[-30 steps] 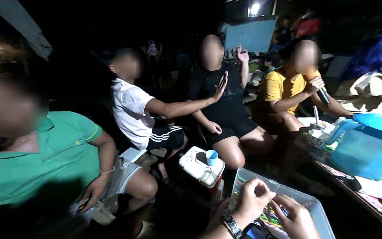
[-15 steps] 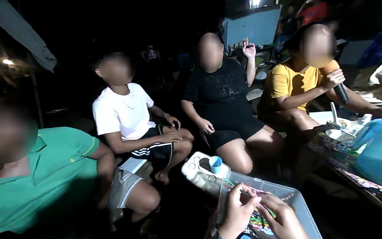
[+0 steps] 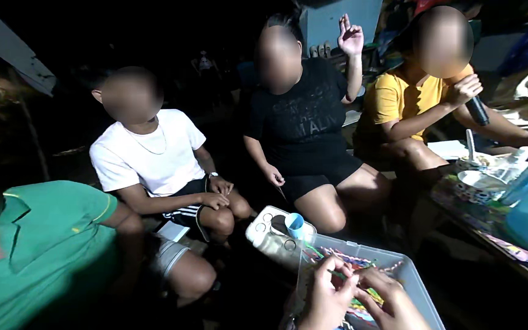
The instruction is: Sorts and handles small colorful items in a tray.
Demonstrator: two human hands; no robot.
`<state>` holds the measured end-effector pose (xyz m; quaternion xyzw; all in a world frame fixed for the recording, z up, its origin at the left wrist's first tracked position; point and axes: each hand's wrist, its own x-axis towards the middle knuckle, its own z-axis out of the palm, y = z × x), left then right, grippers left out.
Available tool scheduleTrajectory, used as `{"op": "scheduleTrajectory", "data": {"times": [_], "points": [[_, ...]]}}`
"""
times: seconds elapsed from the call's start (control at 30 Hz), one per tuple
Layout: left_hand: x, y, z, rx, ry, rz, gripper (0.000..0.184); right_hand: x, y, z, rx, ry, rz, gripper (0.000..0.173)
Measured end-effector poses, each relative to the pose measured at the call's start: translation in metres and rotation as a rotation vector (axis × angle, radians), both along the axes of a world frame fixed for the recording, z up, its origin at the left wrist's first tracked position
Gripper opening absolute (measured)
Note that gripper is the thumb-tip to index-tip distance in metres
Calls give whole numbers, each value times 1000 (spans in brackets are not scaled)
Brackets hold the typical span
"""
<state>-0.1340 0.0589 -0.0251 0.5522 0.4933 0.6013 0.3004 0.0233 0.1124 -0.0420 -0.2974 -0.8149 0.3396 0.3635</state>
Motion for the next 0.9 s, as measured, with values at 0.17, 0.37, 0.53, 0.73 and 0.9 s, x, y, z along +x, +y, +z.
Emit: {"op": "scheduleTrajectory", "data": {"times": [0.17, 0.37, 0.53, 0.73, 0.9], "points": [[2, 1, -2, 27, -11, -2, 9, -1, -4, -6, 74, 62, -77, 21], [25, -9, 1, 19, -38, -136, 11, 19, -22, 7, 58, 127, -271, 14], [44, -5, -3, 128, -118, -186, 10, 57, -49, 31, -79, -207, -197, 29], [78, 0, -9, 109, -221, -392, 19, 86, -63, 26, -82, -11, -394, 18], [88, 2, -9, 91, -226, -455, 22, 96, -61, 25, -88, 20, -454, 19]]}}
